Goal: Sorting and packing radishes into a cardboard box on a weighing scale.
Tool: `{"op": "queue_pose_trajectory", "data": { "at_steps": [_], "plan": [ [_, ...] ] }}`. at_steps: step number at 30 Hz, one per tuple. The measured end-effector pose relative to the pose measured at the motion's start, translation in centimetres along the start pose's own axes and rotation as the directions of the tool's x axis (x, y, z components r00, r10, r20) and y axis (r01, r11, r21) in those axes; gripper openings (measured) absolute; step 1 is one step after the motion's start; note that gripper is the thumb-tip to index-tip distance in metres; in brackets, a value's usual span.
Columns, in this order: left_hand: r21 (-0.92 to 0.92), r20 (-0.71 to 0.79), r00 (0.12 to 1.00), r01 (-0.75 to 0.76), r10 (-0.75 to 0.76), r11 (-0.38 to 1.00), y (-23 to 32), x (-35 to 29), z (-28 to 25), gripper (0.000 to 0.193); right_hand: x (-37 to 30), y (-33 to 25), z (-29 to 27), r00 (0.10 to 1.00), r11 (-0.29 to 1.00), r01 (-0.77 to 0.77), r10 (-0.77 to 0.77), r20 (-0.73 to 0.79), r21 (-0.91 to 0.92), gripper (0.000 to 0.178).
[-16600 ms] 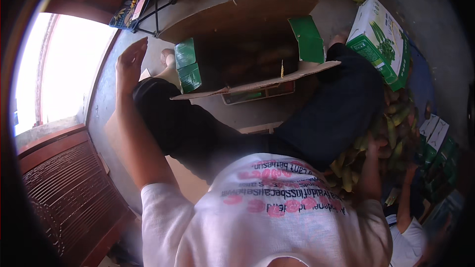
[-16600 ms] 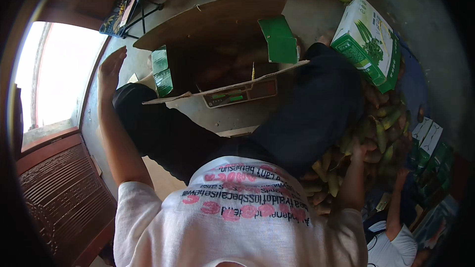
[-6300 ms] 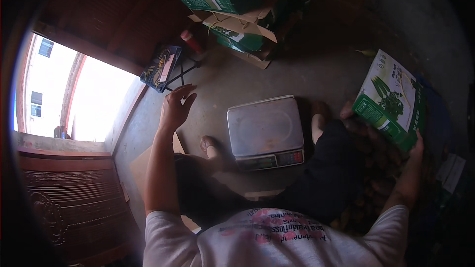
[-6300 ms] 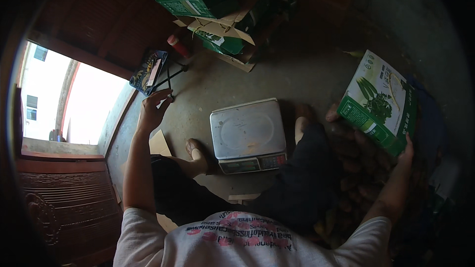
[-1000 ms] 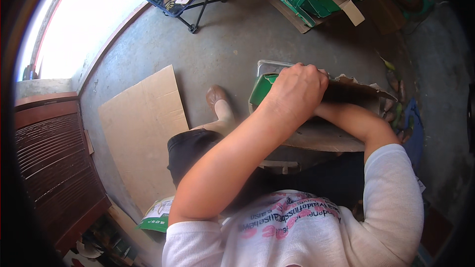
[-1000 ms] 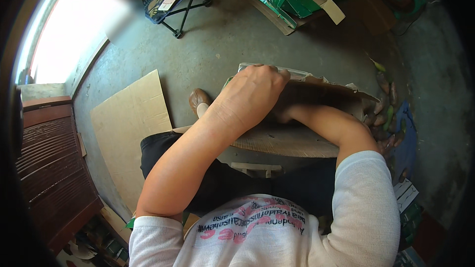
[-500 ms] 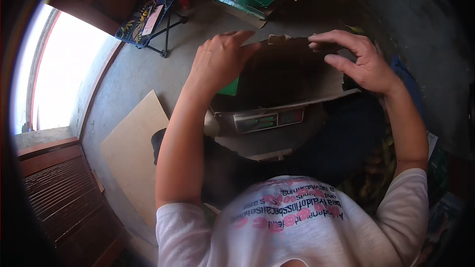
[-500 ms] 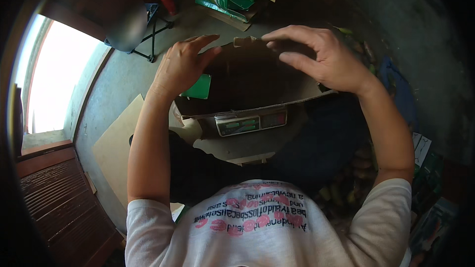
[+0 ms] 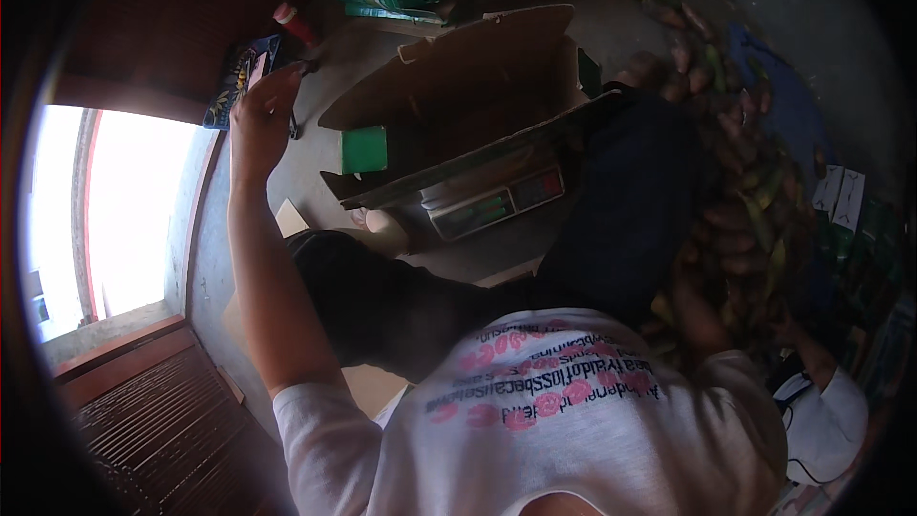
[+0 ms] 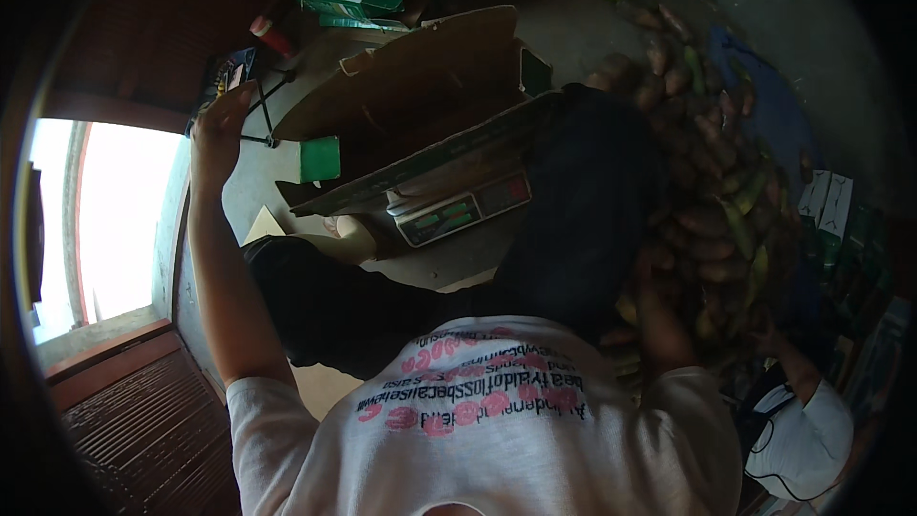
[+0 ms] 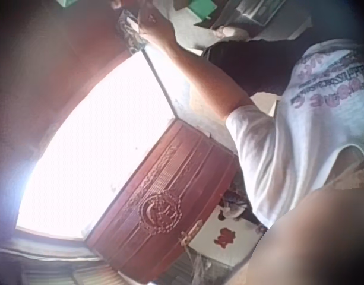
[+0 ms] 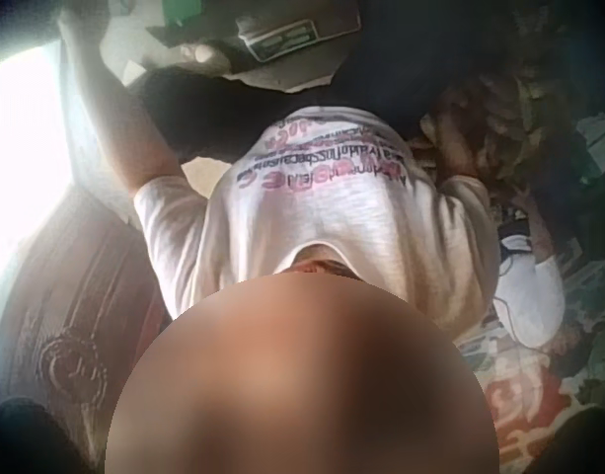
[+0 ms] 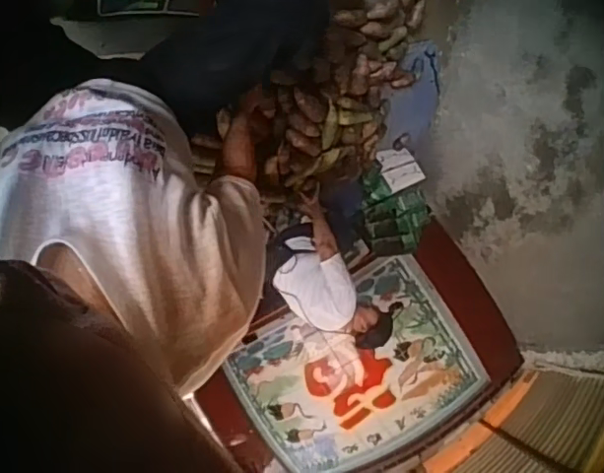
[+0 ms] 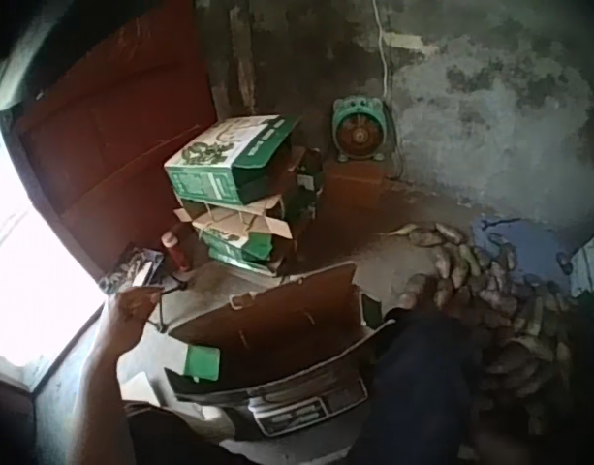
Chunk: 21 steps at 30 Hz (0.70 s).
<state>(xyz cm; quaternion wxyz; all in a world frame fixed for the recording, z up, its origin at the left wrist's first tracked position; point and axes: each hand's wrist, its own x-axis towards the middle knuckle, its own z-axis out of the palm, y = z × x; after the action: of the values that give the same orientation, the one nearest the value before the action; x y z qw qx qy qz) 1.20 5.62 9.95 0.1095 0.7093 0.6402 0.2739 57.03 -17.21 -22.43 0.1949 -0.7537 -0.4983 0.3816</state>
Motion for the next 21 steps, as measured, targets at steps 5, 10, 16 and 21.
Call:
{"op": "queue_pose_trajectory", "data": {
  "at_steps": [5,10,16,21],
  "plan": [
    [0.054,0.010,1.000,0.010,-0.011,0.999,-3.9,-2.2,-1.5,0.028,-7.8,8.6,0.3,0.890,0.935,-0.285,0.340,0.303,-0.210,0.086],
    [0.052,0.092,0.964,0.245,-0.249,0.968,-7.4,-2.7,1.8,0.029,-12.9,14.0,-0.4,0.917,0.928,-0.316,0.352,0.189,-0.196,0.076],
    [-0.112,0.162,0.930,0.348,-0.329,0.931,-8.6,-4.0,1.6,0.034,-17.7,18.5,1.3,0.945,0.927,-0.295,0.318,0.069,-0.231,0.063],
    [-0.226,0.205,0.903,0.420,-0.378,0.879,-9.5,-4.1,1.9,0.040,-10.0,17.4,4.5,0.964,0.926,-0.262,0.263,-0.031,-0.273,0.055]
  ]
}}
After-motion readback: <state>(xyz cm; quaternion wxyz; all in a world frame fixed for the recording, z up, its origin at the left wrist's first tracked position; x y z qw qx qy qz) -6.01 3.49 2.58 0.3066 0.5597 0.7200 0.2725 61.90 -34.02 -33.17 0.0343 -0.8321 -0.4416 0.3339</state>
